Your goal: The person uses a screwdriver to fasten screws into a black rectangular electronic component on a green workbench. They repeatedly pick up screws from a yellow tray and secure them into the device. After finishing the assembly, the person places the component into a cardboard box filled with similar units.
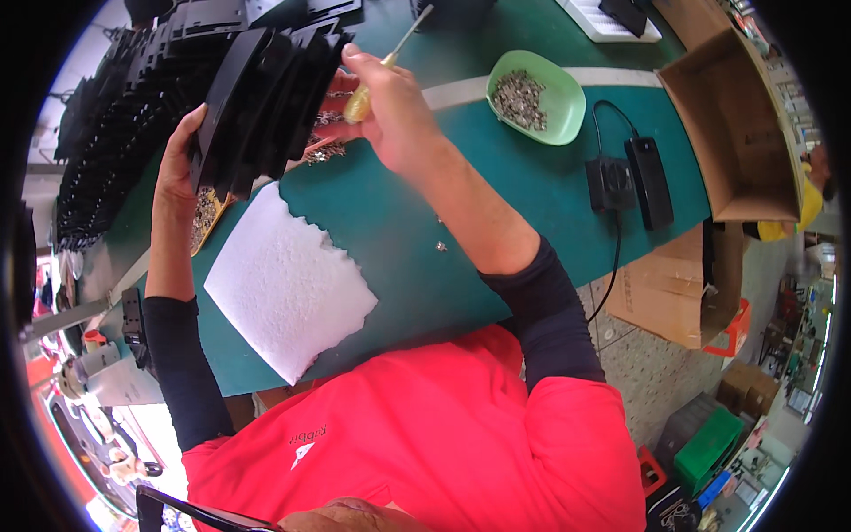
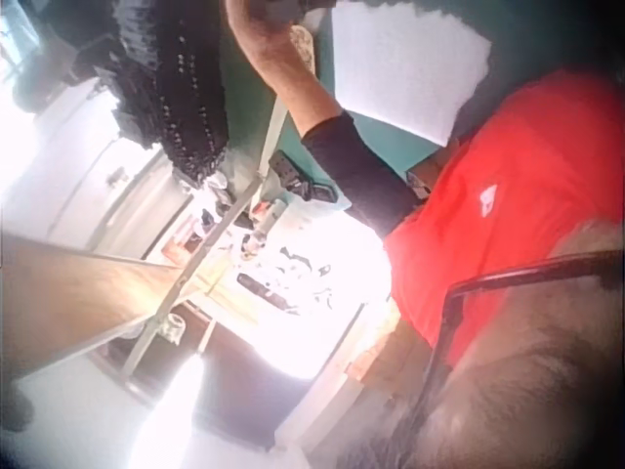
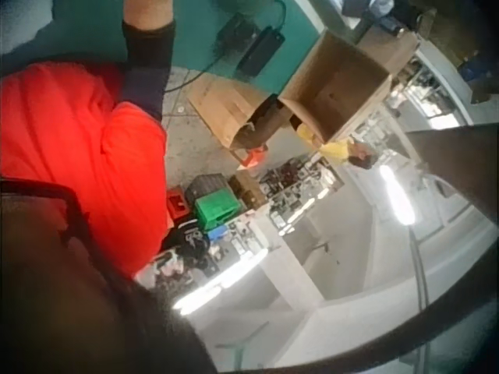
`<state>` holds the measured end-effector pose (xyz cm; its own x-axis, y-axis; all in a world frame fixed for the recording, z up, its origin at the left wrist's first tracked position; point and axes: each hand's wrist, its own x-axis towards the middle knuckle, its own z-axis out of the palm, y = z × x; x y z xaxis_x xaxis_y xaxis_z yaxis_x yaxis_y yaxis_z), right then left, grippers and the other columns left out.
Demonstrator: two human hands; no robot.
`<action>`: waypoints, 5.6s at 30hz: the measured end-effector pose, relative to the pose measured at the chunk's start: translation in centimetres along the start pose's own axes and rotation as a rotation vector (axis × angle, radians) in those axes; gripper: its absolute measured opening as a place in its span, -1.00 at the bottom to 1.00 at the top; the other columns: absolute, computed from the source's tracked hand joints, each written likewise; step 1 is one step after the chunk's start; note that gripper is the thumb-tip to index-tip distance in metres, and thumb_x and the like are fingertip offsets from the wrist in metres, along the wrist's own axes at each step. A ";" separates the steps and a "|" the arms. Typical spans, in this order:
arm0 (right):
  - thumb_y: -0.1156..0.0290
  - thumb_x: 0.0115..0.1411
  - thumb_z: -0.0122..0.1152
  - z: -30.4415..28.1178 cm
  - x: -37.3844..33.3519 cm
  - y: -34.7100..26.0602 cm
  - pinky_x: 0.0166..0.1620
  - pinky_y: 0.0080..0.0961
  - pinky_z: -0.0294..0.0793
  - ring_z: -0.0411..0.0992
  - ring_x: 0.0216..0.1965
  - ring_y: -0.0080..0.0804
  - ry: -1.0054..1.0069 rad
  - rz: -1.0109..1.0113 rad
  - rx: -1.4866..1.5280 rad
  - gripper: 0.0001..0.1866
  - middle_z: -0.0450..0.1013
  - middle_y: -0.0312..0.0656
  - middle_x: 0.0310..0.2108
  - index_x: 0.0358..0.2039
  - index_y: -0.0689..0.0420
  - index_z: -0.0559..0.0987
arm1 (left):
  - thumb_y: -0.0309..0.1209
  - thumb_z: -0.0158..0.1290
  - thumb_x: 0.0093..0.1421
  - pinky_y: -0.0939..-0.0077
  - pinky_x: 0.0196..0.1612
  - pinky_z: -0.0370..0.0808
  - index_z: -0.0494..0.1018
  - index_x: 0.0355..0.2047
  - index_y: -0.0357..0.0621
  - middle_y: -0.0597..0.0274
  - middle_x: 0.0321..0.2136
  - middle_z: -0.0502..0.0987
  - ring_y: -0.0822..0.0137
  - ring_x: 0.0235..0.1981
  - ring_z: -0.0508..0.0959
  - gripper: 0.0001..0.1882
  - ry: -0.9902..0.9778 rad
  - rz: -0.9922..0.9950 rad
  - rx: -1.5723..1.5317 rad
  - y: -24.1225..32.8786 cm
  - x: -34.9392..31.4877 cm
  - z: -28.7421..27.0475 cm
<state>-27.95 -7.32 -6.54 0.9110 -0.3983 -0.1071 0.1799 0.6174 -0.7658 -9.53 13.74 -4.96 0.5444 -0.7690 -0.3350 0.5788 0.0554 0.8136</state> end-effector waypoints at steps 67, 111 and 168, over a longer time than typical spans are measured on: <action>0.32 0.25 0.15 7.1 30.3 5.0 -0.54 -0.35 0.47 0.31 -0.52 -0.28 0.281 0.024 0.232 -0.81 0.34 -0.22 -0.42 -0.16 0.04 0.43 | -0.23 -0.08 0.26 0.09 -0.29 0.45 0.50 -0.27 -0.19 -0.06 -0.44 0.53 -0.02 -0.39 0.56 -0.71 -0.084 1.138 2.524 18.8 22.3 1.3; 0.33 0.33 0.02 4.7 -2.8 5.5 -0.70 -0.68 0.11 0.17 -0.77 -0.70 -0.398 0.178 -0.809 -0.74 0.30 -0.38 -0.66 -0.23 0.30 0.53 | -0.60 0.14 0.05 0.24 0.07 0.45 0.53 -0.21 -0.16 0.02 0.06 0.44 0.00 0.06 0.46 -0.75 0.515 0.881 1.402 -9.1 -13.8 -2.0; 0.35 0.33 0.09 -2.3 -10.7 5.0 -0.71 -0.74 0.08 0.15 -0.75 -0.77 -0.189 0.115 -0.720 -0.77 0.29 -0.43 -0.64 -0.18 0.27 0.54 | -0.53 0.09 0.17 0.32 -0.12 0.56 0.50 -0.11 -0.19 0.14 -0.06 0.51 0.09 -0.06 0.56 -0.74 1.266 0.708 2.113 -3.9 -25.3 -7.1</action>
<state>-37.63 -1.57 -10.67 0.9692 -0.1947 -0.1508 -0.1487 0.0258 -0.9886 -21.20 37.49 -3.06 0.6543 -0.3616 0.6642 -0.3263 -0.9273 -0.1834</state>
